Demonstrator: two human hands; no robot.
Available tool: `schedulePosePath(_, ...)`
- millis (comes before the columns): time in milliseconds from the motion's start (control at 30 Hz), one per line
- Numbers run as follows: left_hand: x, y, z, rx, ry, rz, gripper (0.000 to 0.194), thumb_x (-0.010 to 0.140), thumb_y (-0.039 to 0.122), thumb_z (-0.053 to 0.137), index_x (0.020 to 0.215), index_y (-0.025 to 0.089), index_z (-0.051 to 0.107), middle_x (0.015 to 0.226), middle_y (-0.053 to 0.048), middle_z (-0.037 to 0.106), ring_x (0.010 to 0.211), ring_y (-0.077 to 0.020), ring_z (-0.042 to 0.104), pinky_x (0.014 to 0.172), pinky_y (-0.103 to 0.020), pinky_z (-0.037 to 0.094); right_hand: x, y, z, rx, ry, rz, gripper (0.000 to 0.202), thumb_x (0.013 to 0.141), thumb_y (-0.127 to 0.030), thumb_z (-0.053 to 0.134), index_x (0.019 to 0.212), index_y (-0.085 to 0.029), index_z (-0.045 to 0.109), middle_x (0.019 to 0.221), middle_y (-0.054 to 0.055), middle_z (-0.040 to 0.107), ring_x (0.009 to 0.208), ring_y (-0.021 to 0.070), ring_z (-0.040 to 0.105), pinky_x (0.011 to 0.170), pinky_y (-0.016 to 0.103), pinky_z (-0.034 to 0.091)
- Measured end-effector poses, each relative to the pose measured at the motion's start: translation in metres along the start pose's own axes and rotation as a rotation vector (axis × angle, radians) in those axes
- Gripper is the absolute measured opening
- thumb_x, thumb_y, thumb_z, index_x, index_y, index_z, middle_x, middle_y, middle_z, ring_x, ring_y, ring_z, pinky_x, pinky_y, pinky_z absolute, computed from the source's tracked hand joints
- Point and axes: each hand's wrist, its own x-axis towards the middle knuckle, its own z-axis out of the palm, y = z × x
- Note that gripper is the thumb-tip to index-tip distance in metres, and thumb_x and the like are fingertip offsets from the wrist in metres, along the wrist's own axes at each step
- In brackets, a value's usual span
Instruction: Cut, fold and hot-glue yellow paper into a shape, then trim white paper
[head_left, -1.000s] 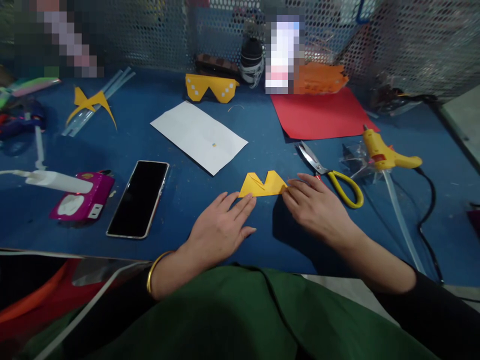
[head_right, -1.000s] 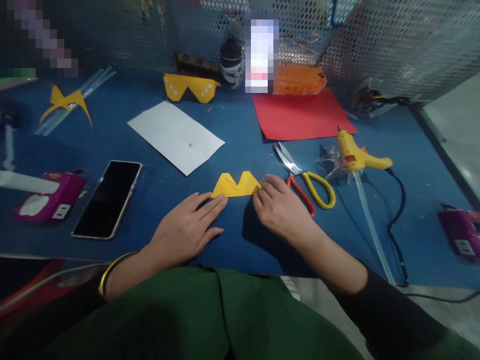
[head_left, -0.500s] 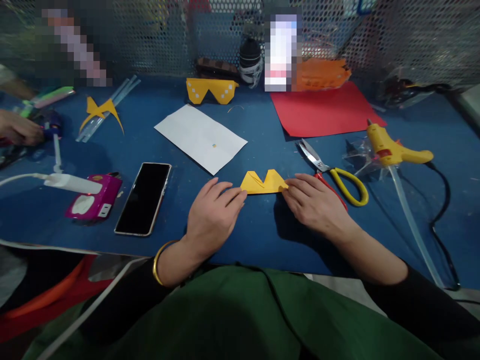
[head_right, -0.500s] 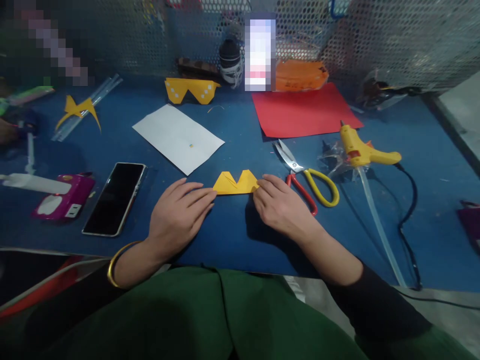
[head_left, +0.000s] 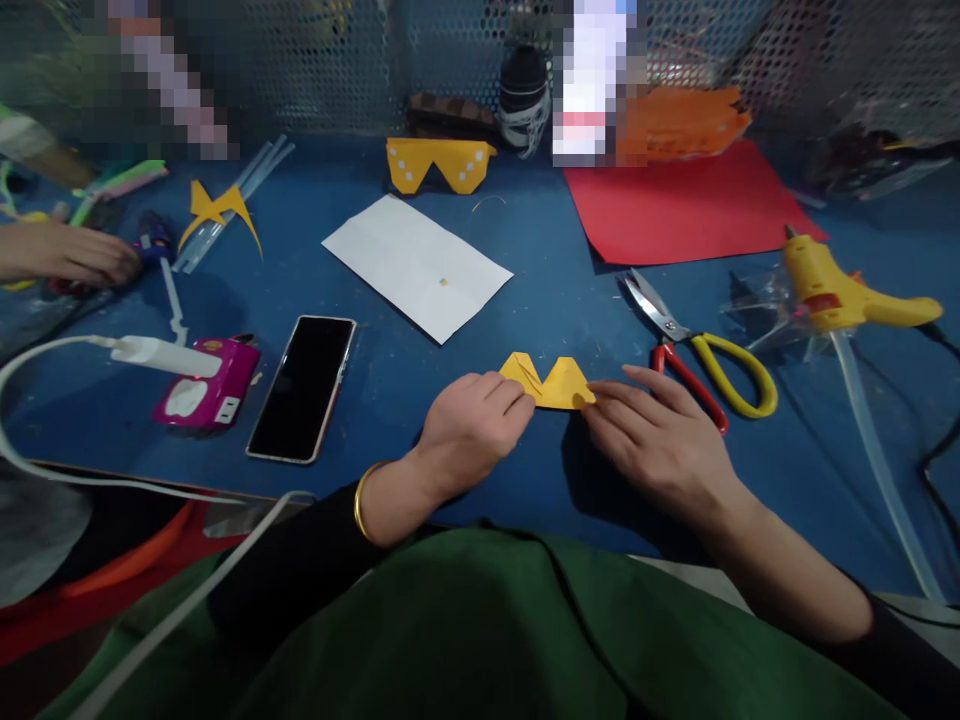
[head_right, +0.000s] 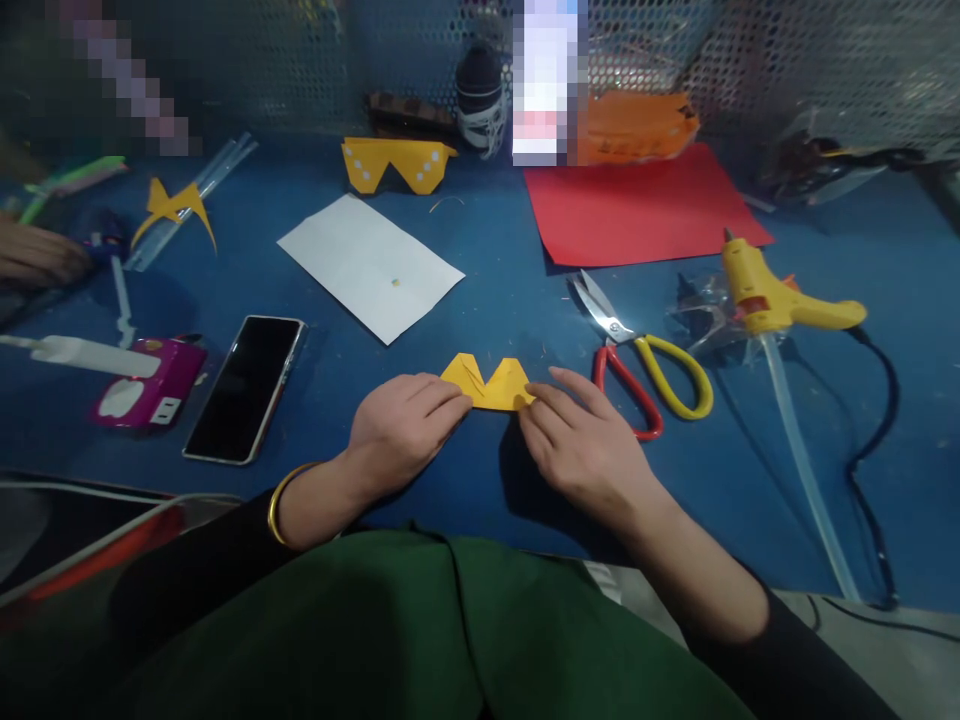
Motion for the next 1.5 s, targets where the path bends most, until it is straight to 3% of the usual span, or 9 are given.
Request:
schedulePosePath(200, 0.004, -0.002, 0.002, 0.061, 0.008, 0.083, 0.023, 0.097, 0.012, 0.048, 0.083, 0.014, 0.066, 0.074, -0.005, 0.066, 0.070, -0.0196, 0.059, 0.062, -0.033, 0.039, -0.002, -0.003, 0.000, 0.068, -0.026, 0.114, 0.009, 0.091, -0.006, 0.062, 0.093, -0.012, 0.069, 0.087, 0.009, 0.078, 0.097, 0.0238, 0.072, 0.105, 0.046, 0.045)
schedulePosePath(367, 0.004, -0.003, 0.004, 0.050, 0.010, 0.088, 0.024, 0.098, 0.013, 0.047, 0.084, 0.013, 0.065, 0.074, -0.005, 0.065, 0.070, -0.0200, 0.057, 0.063, -0.034, 0.037, 0.006, -0.014, 0.000, 0.091, -0.070, 0.347, 0.009, 0.093, -0.013, 0.062, 0.090, -0.016, 0.071, 0.089, 0.007, 0.077, 0.099, 0.0267, 0.070, 0.105, 0.049, 0.040)
schedulePosePath(600, 0.004, -0.002, 0.004, 0.026, -0.006, 0.062, 0.025, 0.099, 0.014, 0.045, 0.085, 0.014, 0.066, 0.076, -0.006, 0.065, 0.072, -0.0207, 0.057, 0.063, -0.035, 0.037, 0.022, -0.021, 0.016, 0.196, 0.003, 0.438, 0.017, 0.095, -0.017, 0.061, 0.082, -0.020, 0.073, 0.081, 0.001, 0.075, 0.075, 0.0181, 0.066, 0.095, 0.041, 0.041)
schedulePosePath(800, 0.003, -0.003, 0.007, -0.139, -0.012, -0.122, 0.024, 0.100, 0.022, 0.050, 0.088, 0.016, 0.070, 0.085, -0.005, 0.070, 0.079, -0.0200, 0.060, 0.068, -0.034, 0.044, 0.020, -0.023, 0.022, 0.262, -0.007, 0.575, 0.019, 0.095, -0.023, 0.061, 0.081, -0.020, 0.074, 0.079, 0.003, 0.071, 0.072, 0.0181, 0.059, 0.074, 0.036, 0.037)
schedulePosePath(1067, 0.010, -0.007, 0.007, -0.408, -0.048, -0.426, 0.015, 0.093, 0.027, 0.065, 0.082, 0.020, 0.072, 0.082, -0.002, 0.068, 0.082, -0.0193, 0.057, 0.071, -0.032, 0.045, 0.027, -0.016, 0.024, 0.422, -0.150, 0.738, 0.015, 0.091, -0.023, 0.063, 0.082, -0.019, 0.073, 0.078, 0.004, 0.066, 0.074, 0.0212, 0.058, 0.070, 0.035, 0.036)
schedulePosePath(1333, 0.012, -0.006, 0.009, -0.381, -0.088, -0.488, 0.023, 0.095, 0.031, 0.061, 0.077, 0.018, 0.067, 0.081, -0.004, 0.064, 0.080, -0.0197, 0.053, 0.069, -0.033, 0.041, 0.034, -0.008, 0.024, 0.522, -0.216, 0.827, 0.017, 0.085, -0.022, 0.064, 0.069, -0.021, 0.067, 0.071, 0.003, 0.063, 0.071, 0.0206, 0.058, 0.063, 0.032, 0.036)
schedulePosePath(1500, 0.013, -0.005, 0.008, -0.344, -0.124, -0.505, 0.024, 0.095, 0.033, 0.062, 0.077, 0.018, 0.064, 0.082, -0.004, 0.063, 0.081, -0.0204, 0.052, 0.070, -0.034, 0.040, 0.035, -0.008, 0.024, 0.508, -0.244, 0.823, 0.014, 0.084, -0.022, 0.065, 0.071, -0.021, 0.066, 0.070, 0.003, 0.061, 0.070, 0.0208, 0.056, 0.063, 0.033, 0.035)
